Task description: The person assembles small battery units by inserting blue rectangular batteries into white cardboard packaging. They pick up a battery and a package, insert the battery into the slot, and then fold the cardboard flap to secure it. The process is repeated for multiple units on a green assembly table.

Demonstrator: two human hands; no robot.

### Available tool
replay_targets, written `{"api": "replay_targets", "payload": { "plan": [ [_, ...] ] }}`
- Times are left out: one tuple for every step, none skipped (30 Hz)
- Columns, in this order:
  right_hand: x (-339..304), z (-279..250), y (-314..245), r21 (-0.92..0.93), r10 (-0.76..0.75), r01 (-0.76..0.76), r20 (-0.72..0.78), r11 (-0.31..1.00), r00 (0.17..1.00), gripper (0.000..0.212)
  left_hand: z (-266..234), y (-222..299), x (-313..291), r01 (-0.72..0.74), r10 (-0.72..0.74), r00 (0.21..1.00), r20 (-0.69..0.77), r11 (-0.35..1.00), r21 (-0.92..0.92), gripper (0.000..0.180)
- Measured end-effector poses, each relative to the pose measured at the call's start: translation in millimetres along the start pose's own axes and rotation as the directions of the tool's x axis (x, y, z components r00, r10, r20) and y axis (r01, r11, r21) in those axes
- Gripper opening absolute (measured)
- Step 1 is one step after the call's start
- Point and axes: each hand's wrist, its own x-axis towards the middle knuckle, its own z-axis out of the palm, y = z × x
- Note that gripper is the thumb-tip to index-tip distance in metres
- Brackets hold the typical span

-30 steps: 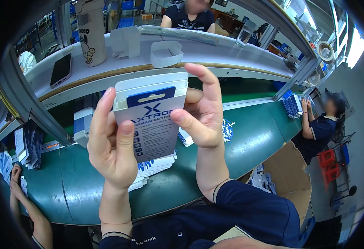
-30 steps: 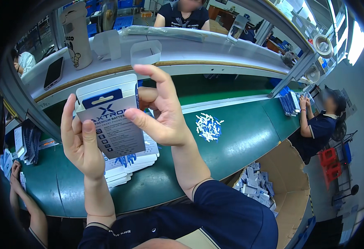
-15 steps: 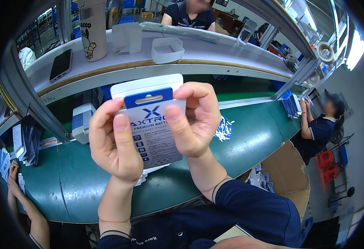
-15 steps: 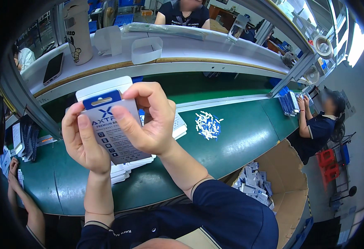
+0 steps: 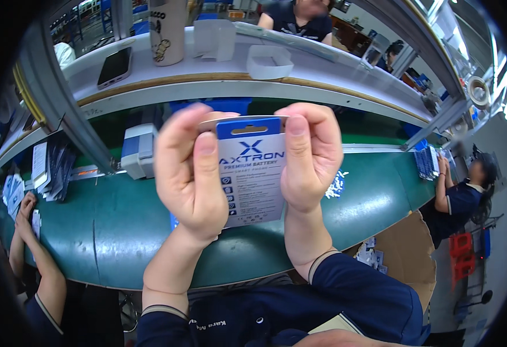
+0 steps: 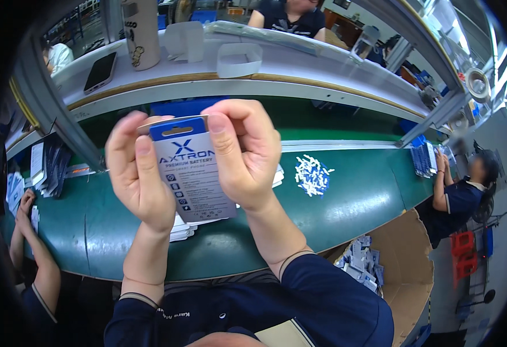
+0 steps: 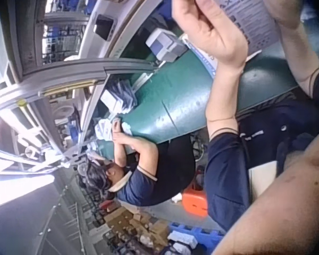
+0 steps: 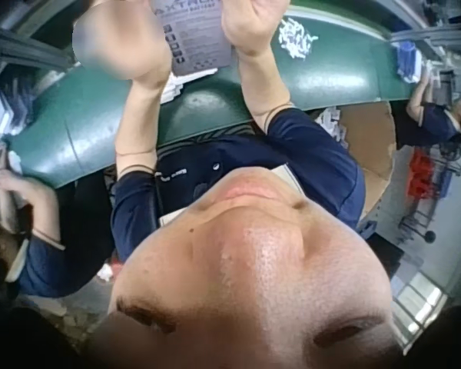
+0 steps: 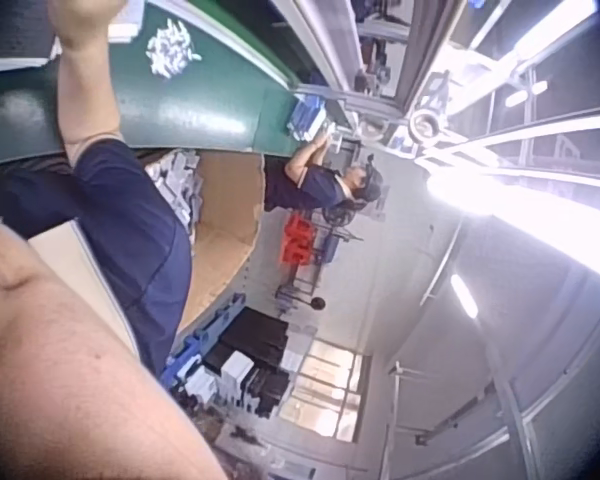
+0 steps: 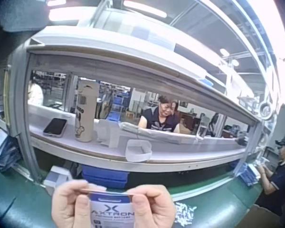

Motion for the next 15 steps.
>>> {"api": "replay_targets", "payload": {
  "plan": [
    [-2,0,1,-0.004,-0.017,0.017,0.027,1.0,0.999,0.011,0,0,-1,-0.006,0.005,1.0,-0.015,0.999,-0.042,0.022],
    [-4,-3,3,-0.007,-0.033,0.034,0.054,0.999,0.998,0.01,0,0,-2,-0.021,0.019,0.999,-0.047,0.999,-0.037,0.02],
    [-5,-6,5,-0.016,-0.024,0.024,0.036,1.0,0.999,0.012,0,0,-3,-0.031,0.03,0.999,-0.039,0.999,-0.037,0.019],
    [-5,-6,5,-0.005,-0.037,0.037,0.042,0.999,0.998,0.01,0,1,-4,-0.041,0.04,0.999,-0.031,0.999,-0.036,0.018],
    [-5,-4,3,0.055,-0.045,0.043,0.04,0.998,0.998,0.009,-1,3,-5,-0.021,0.022,0.999,-0.032,1.0,0.005,0.016],
    [-4,-4,0,0.108,-0.057,0.053,0.043,0.993,0.997,0.007,2,6,-6,-0.016,0.019,0.999,-0.046,0.998,0.054,0.015],
    [-5,-6,-3,0.089,-0.018,0.013,0.057,0.996,0.998,0.005,1,7,-5,-0.017,0.019,0.999,-0.029,0.997,0.074,0.016],
    [-5,-4,-4,0.124,-0.003,-0.004,0.06,0.992,0.998,0.005,-2,9,-5,-0.016,0.017,1.0,-0.012,0.996,0.093,0.016],
    [-6,-4,-4,0.112,-0.009,0.002,0.063,0.994,0.998,0.005,-3,10,-6,0.017,-0.015,0.999,-0.032,0.996,0.082,0.018],
    [-8,-3,-5,0.098,-0.015,0.009,0.065,0.995,0.998,0.006,-5,13,-6,0.031,-0.029,0.999,-0.038,0.997,0.072,0.019],
    [-9,0,-7,0.126,0.013,-0.019,0.043,0.992,0.999,0.008,-6,16,-6,0.046,-0.044,0.998,-0.043,0.997,0.061,0.021],
    [-8,2,-10,0.155,0.041,-0.044,0.021,0.987,0.999,0.01,-7,20,-5,0.06,-0.058,0.997,-0.046,0.997,0.049,0.022],
    [-9,4,-12,0.183,0.07,-0.069,-0.001,0.981,0.998,0.012,-6,25,-4,0.126,-0.128,0.99,-0.054,0.991,-0.035,0.024],
    [-10,4,-12,0.189,0.087,-0.087,0.008,0.978,0.996,0.014,-4,28,-4,0.144,-0.149,0.987,-0.068,0.987,-0.078,0.024],
    [-9,2,-12,0.194,0.1,-0.103,0.024,0.976,0.995,0.015,-2,30,-4,0.155,-0.166,0.982,-0.085,0.98,-0.125,0.024]
  ]
}}
